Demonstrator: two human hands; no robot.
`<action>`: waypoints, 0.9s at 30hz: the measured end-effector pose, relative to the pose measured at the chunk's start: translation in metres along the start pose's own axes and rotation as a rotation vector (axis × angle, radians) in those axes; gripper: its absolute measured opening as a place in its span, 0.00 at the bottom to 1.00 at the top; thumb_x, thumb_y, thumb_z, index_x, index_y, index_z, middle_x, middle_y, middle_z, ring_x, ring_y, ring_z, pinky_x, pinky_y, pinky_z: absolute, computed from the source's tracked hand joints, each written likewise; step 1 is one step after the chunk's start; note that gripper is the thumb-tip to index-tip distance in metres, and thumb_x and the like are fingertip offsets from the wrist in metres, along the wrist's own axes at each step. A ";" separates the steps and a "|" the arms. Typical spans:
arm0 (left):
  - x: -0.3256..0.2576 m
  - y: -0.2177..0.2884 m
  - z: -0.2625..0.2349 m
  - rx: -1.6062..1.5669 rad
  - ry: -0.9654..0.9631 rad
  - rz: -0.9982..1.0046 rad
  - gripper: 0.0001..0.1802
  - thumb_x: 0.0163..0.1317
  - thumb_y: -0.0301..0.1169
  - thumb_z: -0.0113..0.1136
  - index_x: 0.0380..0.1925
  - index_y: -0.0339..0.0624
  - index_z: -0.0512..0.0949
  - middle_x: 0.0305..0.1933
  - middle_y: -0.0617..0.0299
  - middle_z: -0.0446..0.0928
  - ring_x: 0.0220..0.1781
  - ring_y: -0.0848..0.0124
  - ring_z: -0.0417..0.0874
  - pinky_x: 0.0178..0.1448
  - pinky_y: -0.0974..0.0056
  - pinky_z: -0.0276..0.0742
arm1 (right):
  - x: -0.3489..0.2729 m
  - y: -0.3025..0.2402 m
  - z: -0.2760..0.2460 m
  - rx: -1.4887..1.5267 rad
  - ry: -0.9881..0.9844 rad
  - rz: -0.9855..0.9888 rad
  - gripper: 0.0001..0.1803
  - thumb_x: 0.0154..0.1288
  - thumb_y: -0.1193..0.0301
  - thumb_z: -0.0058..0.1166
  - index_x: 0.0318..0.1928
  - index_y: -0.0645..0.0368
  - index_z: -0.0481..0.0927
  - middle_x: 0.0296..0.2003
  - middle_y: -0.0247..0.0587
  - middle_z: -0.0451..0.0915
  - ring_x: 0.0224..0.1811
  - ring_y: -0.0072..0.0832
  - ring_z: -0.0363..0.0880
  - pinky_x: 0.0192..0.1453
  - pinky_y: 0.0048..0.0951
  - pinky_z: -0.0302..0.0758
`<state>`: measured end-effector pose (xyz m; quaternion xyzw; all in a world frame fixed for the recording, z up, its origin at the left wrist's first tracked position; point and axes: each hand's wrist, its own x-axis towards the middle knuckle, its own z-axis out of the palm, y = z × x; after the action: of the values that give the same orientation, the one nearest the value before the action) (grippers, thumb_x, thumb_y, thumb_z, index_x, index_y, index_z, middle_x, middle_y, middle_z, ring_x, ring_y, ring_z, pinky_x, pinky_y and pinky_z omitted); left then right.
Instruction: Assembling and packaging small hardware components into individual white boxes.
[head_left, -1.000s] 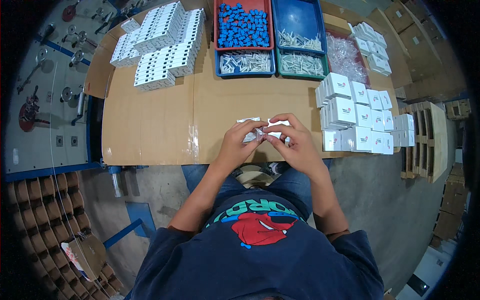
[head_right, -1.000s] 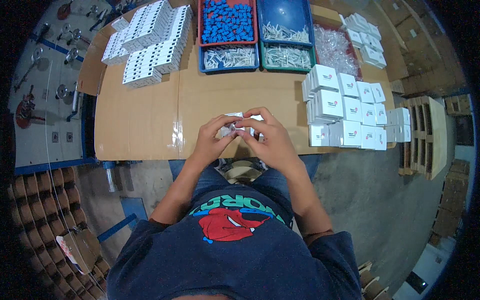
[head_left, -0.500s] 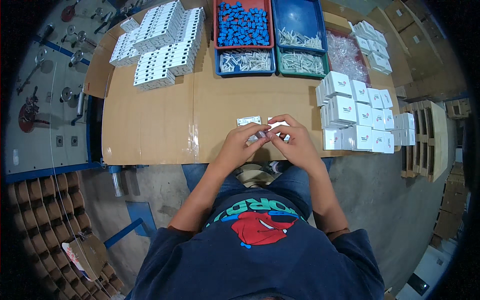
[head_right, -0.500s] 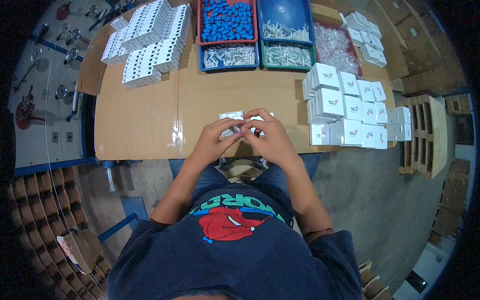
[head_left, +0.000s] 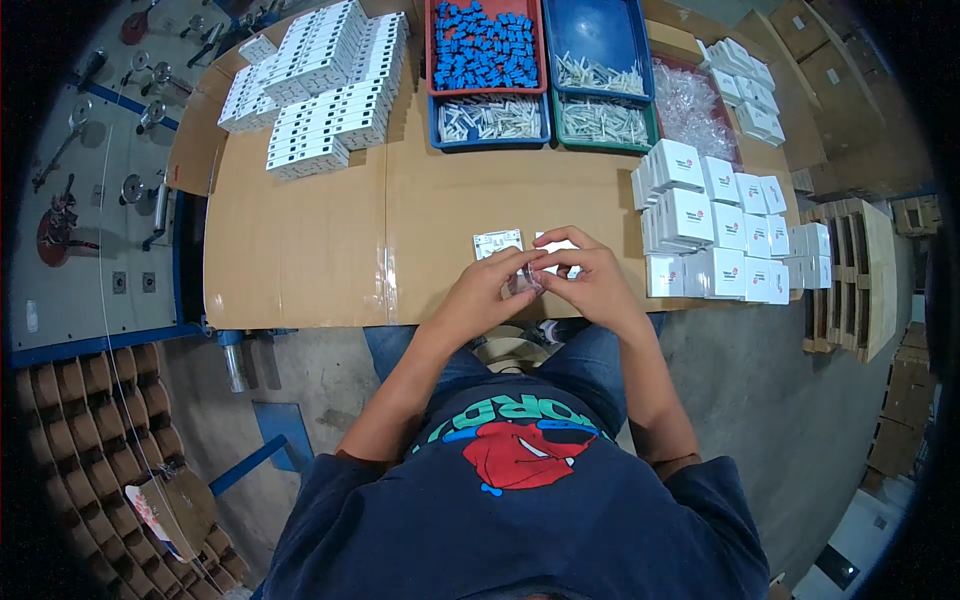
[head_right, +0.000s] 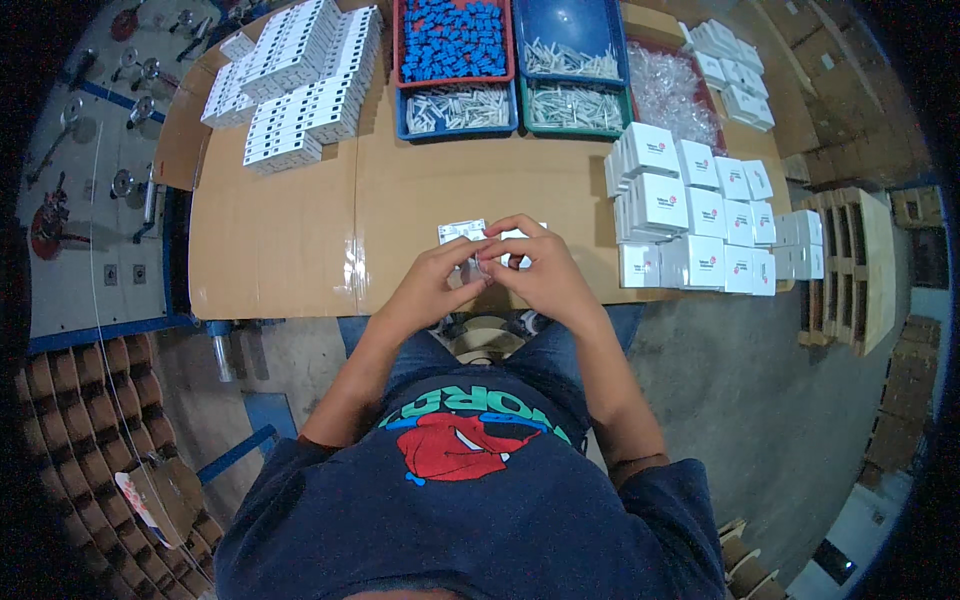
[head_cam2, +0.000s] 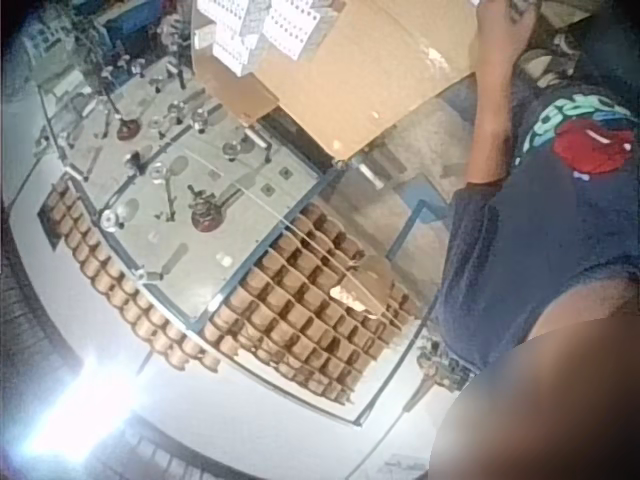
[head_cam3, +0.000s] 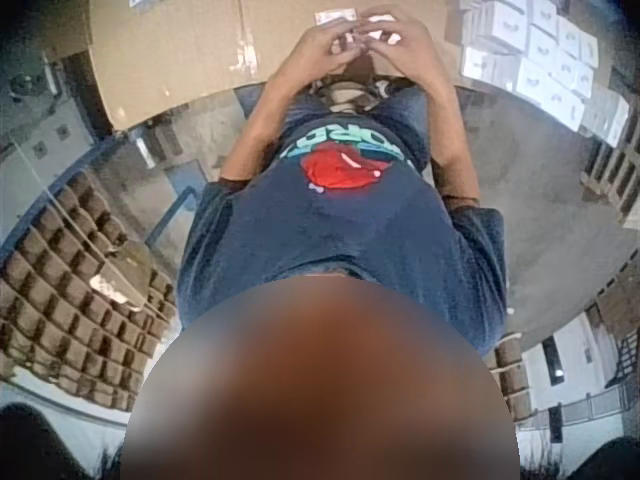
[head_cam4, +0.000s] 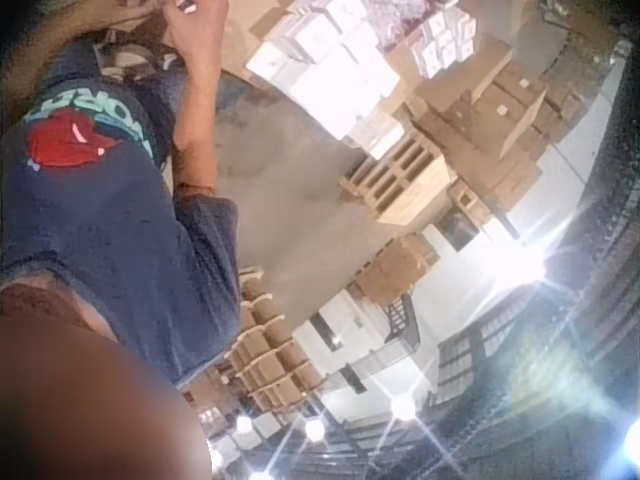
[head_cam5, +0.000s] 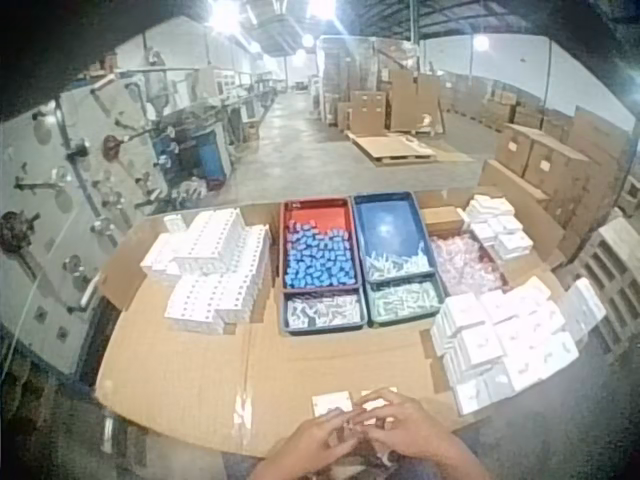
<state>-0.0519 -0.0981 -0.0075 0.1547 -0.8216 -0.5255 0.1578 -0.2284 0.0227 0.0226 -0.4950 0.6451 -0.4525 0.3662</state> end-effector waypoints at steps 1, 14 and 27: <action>0.001 -0.001 0.001 0.012 0.009 0.002 0.27 0.62 0.33 0.69 0.60 0.39 0.78 0.52 0.49 0.82 0.51 0.51 0.84 0.54 0.55 0.80 | 0.000 0.001 0.000 0.000 0.002 0.002 0.10 0.62 0.79 0.66 0.44 0.60 0.91 0.54 0.41 0.81 0.52 0.28 0.82 0.48 0.26 0.78; 0.003 -0.004 0.001 -0.007 0.118 -0.048 0.23 0.57 0.37 0.75 0.51 0.42 0.82 0.48 0.54 0.86 0.49 0.55 0.87 0.53 0.56 0.81 | 0.002 0.001 -0.005 -0.117 0.018 0.097 0.10 0.62 0.75 0.68 0.45 0.59 0.91 0.44 0.36 0.84 0.34 0.17 0.77 0.35 0.22 0.72; 0.003 -0.005 0.003 -0.008 0.189 0.020 0.22 0.57 0.34 0.75 0.51 0.40 0.82 0.47 0.56 0.85 0.49 0.59 0.87 0.54 0.59 0.82 | 0.005 -0.009 0.000 -0.123 0.058 0.040 0.09 0.67 0.73 0.64 0.45 0.63 0.88 0.27 0.35 0.80 0.22 0.15 0.65 0.26 0.26 0.62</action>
<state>-0.0556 -0.0988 -0.0127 0.1947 -0.8023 -0.5104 0.2406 -0.2266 0.0169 0.0308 -0.4904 0.6917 -0.4187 0.3251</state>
